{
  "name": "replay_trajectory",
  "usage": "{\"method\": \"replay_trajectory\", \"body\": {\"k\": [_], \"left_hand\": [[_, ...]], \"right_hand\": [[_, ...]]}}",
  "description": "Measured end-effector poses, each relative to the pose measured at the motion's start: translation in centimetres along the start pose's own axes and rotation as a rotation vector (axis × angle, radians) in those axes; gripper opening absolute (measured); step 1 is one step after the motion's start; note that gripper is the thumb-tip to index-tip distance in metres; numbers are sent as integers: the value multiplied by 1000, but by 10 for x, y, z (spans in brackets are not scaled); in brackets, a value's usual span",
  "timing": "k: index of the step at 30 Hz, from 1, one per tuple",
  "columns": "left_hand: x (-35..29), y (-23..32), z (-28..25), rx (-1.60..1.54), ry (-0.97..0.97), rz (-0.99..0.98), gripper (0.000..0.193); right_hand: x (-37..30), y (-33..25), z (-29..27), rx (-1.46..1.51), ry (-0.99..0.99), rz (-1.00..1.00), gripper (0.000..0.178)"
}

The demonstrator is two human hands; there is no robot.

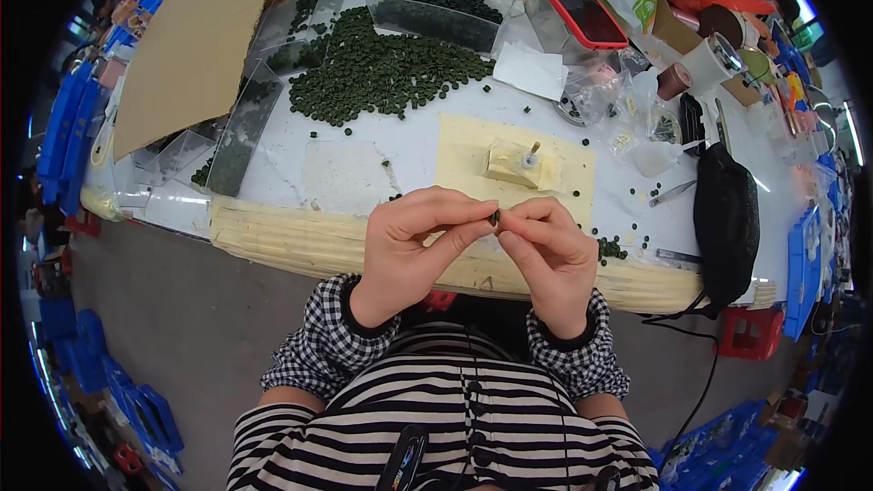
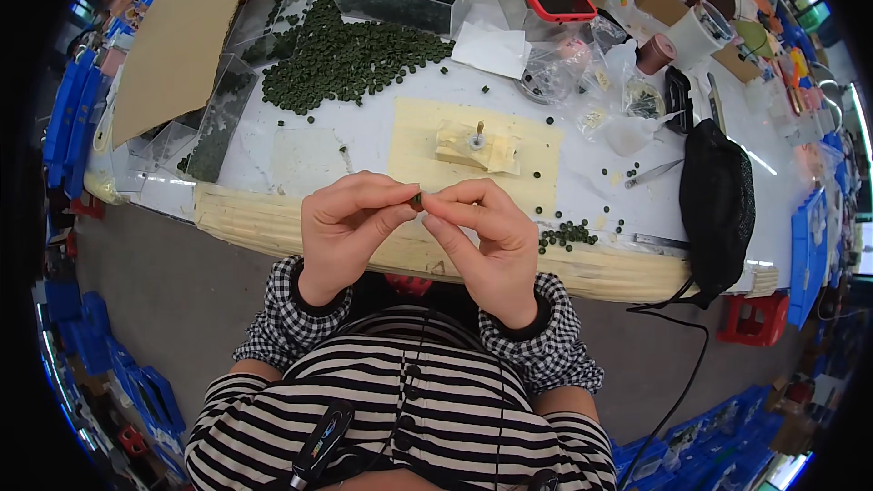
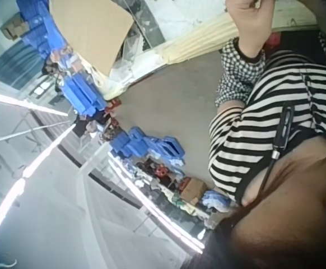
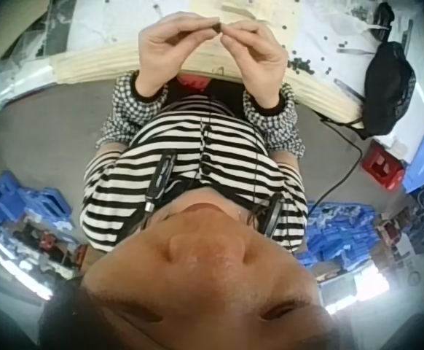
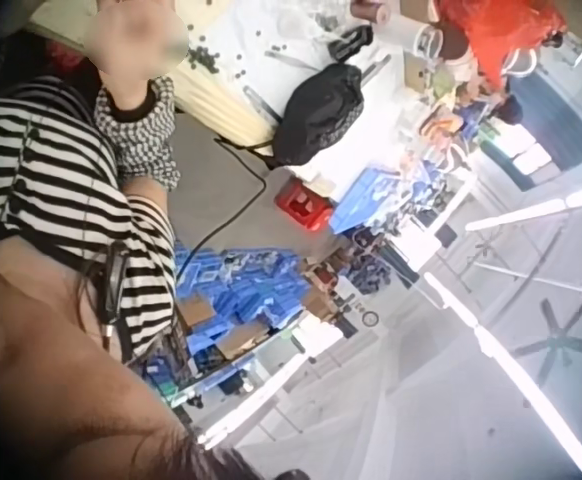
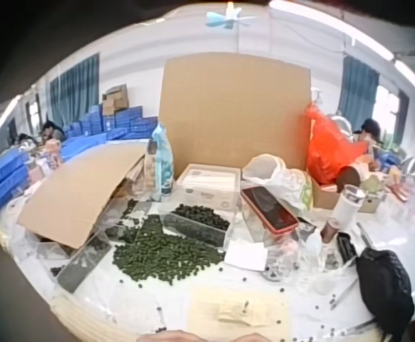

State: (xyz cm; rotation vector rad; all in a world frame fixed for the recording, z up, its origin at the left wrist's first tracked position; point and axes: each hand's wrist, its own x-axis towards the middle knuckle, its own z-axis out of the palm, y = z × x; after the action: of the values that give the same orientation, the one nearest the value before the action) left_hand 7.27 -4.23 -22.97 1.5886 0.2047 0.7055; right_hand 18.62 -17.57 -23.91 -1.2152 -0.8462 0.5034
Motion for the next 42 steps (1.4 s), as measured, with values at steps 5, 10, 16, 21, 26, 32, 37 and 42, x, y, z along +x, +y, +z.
{"method": "replay_trajectory", "body": {"k": [5,10,16,21,26,32,37,42], "left_hand": [[-3,2,6,-384,97,-233,19],[-5,-6,3,-344,51,-189,17],[-5,-4,4,-365,64,-214,16],[-4,-2,6,-306,62,-182,14],[-5,-1,5,-318,60,-233,14],[-7,-4,5,-289,66,-182,13],[-7,-3,5,-295,77,-196,13],[-8,-5,3,-281,71,-148,14]], "right_hand": [[0,-6,2,-204,-6,-123,26],[2,-9,3,-219,-13,-162,27],[2,-8,2,-249,-11,-187,27],[2,-9,2,-307,-28,-234,28],[1,-7,-3,-389,-62,-270,29],[2,-6,-1,-298,-59,-243,29],[2,-6,0,-317,-57,-245,30],[2,-8,1,-287,-68,-222,30]]}}
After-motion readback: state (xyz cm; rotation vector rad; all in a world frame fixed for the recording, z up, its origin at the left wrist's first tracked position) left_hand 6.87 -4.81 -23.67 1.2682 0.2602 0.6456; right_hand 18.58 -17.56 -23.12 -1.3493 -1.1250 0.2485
